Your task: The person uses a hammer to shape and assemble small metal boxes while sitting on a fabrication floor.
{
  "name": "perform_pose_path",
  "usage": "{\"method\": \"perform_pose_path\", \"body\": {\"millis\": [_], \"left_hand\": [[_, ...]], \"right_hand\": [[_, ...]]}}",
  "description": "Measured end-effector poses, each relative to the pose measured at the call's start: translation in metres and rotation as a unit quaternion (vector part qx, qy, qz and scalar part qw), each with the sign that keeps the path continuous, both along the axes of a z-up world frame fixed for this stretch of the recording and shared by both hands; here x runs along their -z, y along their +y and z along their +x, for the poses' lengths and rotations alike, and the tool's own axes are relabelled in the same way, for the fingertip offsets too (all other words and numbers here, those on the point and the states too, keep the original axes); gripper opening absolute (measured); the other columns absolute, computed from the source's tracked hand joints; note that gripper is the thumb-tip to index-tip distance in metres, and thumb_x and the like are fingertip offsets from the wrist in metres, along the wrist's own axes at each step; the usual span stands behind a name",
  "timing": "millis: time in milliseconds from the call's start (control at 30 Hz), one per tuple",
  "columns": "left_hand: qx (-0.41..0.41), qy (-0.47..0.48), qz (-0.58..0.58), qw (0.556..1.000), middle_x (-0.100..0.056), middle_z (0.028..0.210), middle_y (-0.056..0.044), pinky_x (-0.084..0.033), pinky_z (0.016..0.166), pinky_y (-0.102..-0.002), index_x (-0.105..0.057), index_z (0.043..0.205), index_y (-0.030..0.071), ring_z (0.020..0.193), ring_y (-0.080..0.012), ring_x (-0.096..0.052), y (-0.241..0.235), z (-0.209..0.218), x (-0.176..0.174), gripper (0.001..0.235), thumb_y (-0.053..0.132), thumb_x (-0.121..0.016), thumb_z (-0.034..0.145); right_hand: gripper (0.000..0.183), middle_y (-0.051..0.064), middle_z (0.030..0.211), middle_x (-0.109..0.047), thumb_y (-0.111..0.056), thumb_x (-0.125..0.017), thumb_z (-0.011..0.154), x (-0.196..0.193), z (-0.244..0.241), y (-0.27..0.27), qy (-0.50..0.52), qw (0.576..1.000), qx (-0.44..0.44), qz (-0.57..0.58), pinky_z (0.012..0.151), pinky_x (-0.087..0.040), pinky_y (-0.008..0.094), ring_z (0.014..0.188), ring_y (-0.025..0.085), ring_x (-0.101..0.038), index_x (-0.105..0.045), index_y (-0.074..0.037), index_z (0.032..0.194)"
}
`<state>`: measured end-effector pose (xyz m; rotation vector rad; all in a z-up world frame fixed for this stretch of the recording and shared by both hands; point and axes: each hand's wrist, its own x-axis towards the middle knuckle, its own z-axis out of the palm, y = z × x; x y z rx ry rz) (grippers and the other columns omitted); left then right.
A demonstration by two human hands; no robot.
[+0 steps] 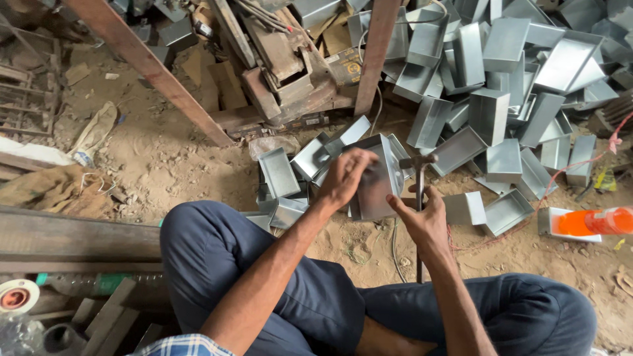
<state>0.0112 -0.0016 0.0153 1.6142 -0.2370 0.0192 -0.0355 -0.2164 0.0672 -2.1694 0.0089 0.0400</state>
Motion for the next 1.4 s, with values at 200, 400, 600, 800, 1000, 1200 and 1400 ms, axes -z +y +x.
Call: {"method": "perform_pose_path", "body": {"millis": [200,400,600,800,1000,1200,1400], "left_hand": [[-0.297,0.134,0.01,0.945,-0.063,0.108,-0.034,-0.06,0.087,-0.049,-0.064,0.121,-0.007,0.099,-0.0379,-0.064,0.022,0.003,0.004,0.066,0.056,-0.046,0.109],[-0.091,0.451,-0.327,0.825,-0.059,0.131,-0.018,-0.056,0.084,-0.052,-0.049,0.148,0.014,0.105,-0.0257,-0.065,0.011,-0.018,-0.053,0.088,0.074,-0.018,0.092],[0.198,0.283,-0.531,0.774,-0.05,0.152,-0.023,-0.051,0.11,-0.057,-0.036,0.16,0.004,0.133,-0.0383,-0.055,0.01,-0.023,-0.056,0.091,0.074,-0.029,0.103],[0.004,0.289,-0.411,0.864,-0.069,0.124,-0.014,-0.056,0.099,-0.046,-0.059,0.135,0.006,0.11,-0.0302,-0.069,-0.006,-0.011,-0.028,0.059,0.053,-0.046,0.102],[-0.011,0.387,-0.298,0.872,-0.068,0.126,-0.009,-0.052,0.098,-0.041,-0.058,0.138,0.009,0.113,-0.0252,-0.066,0.002,-0.015,-0.046,0.066,0.061,-0.046,0.099],[-0.018,0.439,-0.183,0.879,-0.066,0.13,-0.006,-0.049,0.098,-0.042,-0.053,0.144,0.012,0.116,-0.0229,-0.063,0.002,-0.015,-0.018,0.063,0.051,-0.056,0.094],[-0.024,0.448,-0.136,0.883,-0.065,0.129,-0.002,-0.049,0.098,-0.04,-0.052,0.144,0.016,0.117,-0.0193,-0.062,-0.003,-0.015,-0.012,0.061,0.051,-0.056,0.093]], "right_hand": [[0.061,0.001,0.064,-0.045,-0.034,-0.087,0.078,-0.039,-0.005,0.004,0.21,0.962,0.085,0.15,0.04,-0.027,0.028,0.046,0.011,-0.037,-0.056,-0.005,0.122],[0.041,-0.01,0.063,-0.037,-0.024,-0.076,0.088,-0.05,-0.006,0.01,0.24,0.91,0.021,0.339,0.037,-0.024,0.021,0.044,0.001,-0.032,-0.049,-0.007,0.115],[0.041,-0.01,0.064,-0.036,-0.022,-0.075,0.09,-0.049,-0.007,0.005,0.227,0.887,-0.031,0.4,0.038,-0.021,0.02,0.044,0.001,-0.03,-0.047,-0.011,0.118],[0.037,0.01,0.103,-0.073,-0.035,-0.072,0.108,-0.01,-0.008,-0.013,-0.166,0.981,-0.044,0.088,0.074,-0.054,0.037,0.088,0.019,-0.067,-0.065,-0.001,0.121],[0.022,0.016,0.084,-0.072,-0.02,-0.059,0.103,0.019,-0.003,-0.003,-0.002,0.999,0.044,0.025,0.068,-0.055,0.045,0.072,0.029,-0.07,-0.065,-0.002,0.114],[0.047,0.018,0.087,-0.067,-0.006,-0.05,0.099,0.012,-0.006,0.012,0.005,1.0,-0.015,0.025,0.069,-0.051,0.047,0.077,0.033,-0.064,-0.05,-0.014,0.146],[0.056,0.019,0.1,-0.068,-0.005,-0.055,0.099,0.02,-0.009,0.016,-0.101,0.992,-0.073,-0.017,0.082,-0.05,0.049,0.092,0.037,-0.064,-0.049,-0.019,0.153]]}}
